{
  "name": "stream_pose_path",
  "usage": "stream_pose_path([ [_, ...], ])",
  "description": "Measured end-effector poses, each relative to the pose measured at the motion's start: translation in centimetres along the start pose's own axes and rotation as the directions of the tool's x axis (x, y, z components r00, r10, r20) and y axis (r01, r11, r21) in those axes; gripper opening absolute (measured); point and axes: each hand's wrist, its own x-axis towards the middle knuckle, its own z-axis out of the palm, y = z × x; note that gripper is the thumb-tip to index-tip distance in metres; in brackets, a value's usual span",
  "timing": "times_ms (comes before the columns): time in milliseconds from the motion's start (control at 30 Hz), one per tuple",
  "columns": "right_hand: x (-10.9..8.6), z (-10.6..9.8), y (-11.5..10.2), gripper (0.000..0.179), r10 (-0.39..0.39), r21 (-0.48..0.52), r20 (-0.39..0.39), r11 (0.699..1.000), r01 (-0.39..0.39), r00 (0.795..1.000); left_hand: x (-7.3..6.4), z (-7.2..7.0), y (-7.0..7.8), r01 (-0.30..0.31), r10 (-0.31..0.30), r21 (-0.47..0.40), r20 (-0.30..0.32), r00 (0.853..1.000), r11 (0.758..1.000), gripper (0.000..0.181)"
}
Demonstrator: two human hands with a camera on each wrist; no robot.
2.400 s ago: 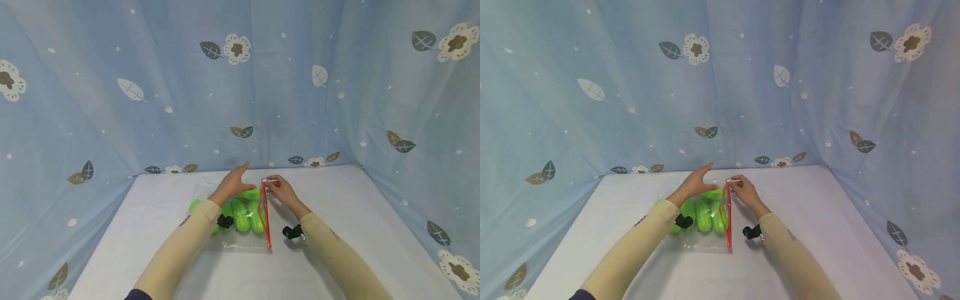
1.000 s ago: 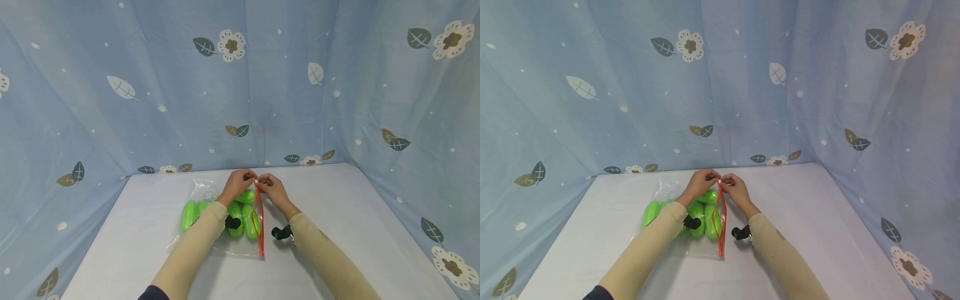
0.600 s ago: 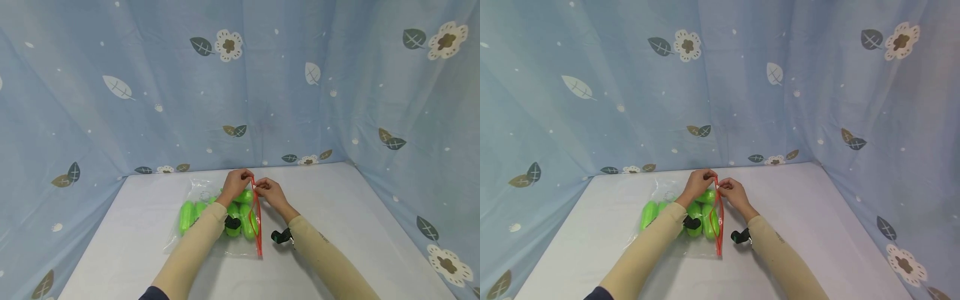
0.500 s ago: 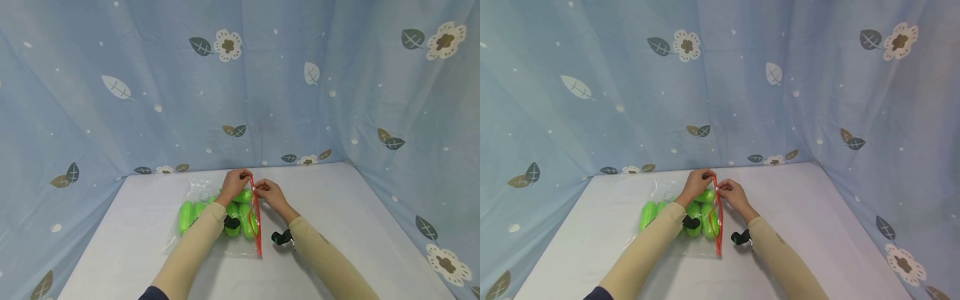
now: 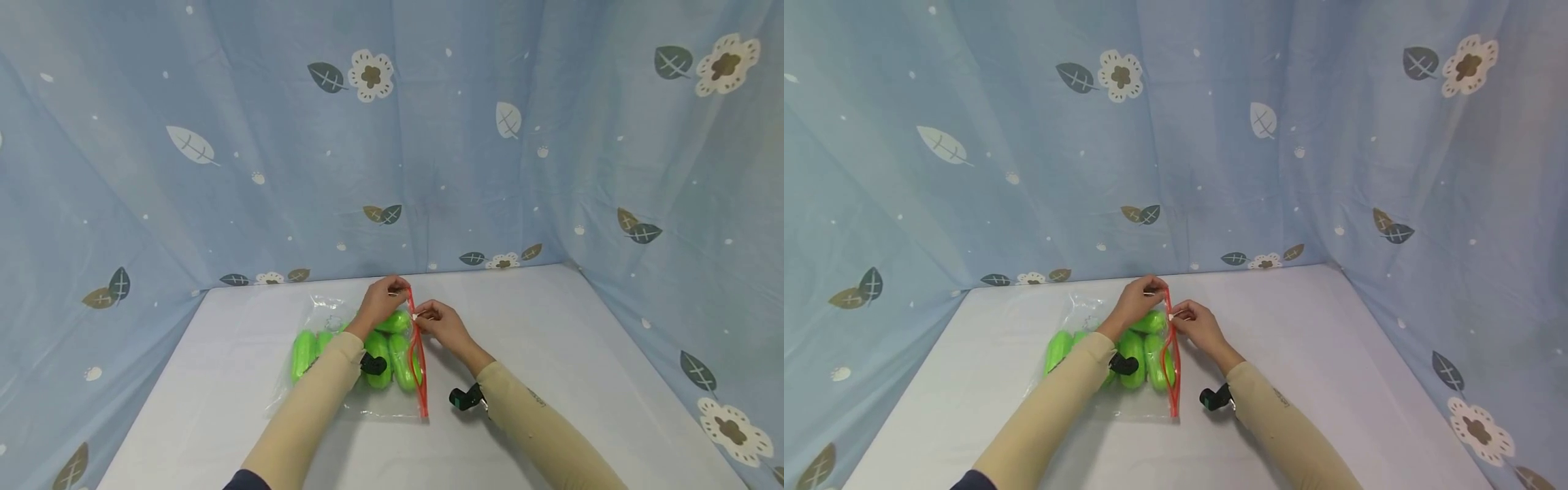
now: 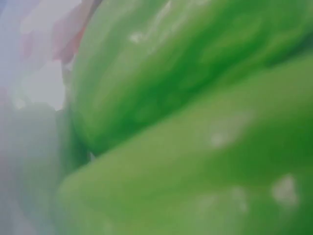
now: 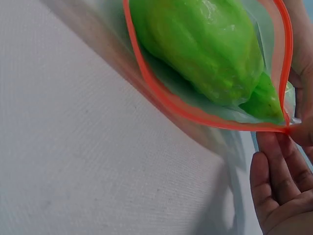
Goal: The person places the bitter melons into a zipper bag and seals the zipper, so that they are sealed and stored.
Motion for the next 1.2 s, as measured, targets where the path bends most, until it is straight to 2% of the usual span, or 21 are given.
stream_pose_path([
  [100,0.0,0.1,0.0,0.015,-0.004,0.001,-0.005,1.000,0.004,1.000,0.0,-0.1,-0.1,0.005,-0.005,-0.009,0.031,0.999,1.000,0.020],
  [200,-0.1,0.3,0.0,0.018,-0.003,0.003,-0.002,1.000,0.003,1.000,0.1,-0.1,-0.2,0.020,-0.020,-0.006,0.036,0.999,1.000,0.022],
  [467,-0.2,0.6,-0.1,0.019,-0.009,-0.015,-0.032,1.000,0.008,0.999,0.2,0.2,0.1,-0.002,0.002,0.018,-0.006,1.000,1.000,0.021],
  [700,-1.1,1.1,-0.5,0.015,0.013,-0.046,-0.078,0.999,-0.017,0.997,-0.2,0.2,0.2,0.014,-0.013,0.011,-0.055,0.998,1.000,0.014],
  [967,-2.3,1.4,0.1,0.014,-0.002,-0.055,-0.042,0.998,0.000,0.999,-0.5,-0.1,0.4,0.032,-0.034,-0.026,-0.091,0.995,0.999,0.010],
  [1200,-3.8,1.1,-0.1,0.011,0.000,-0.133,-0.020,0.991,-0.003,1.000,-0.3,0.0,0.4,0.040,-0.044,-0.033,-0.113,0.993,0.999,0.011],
])
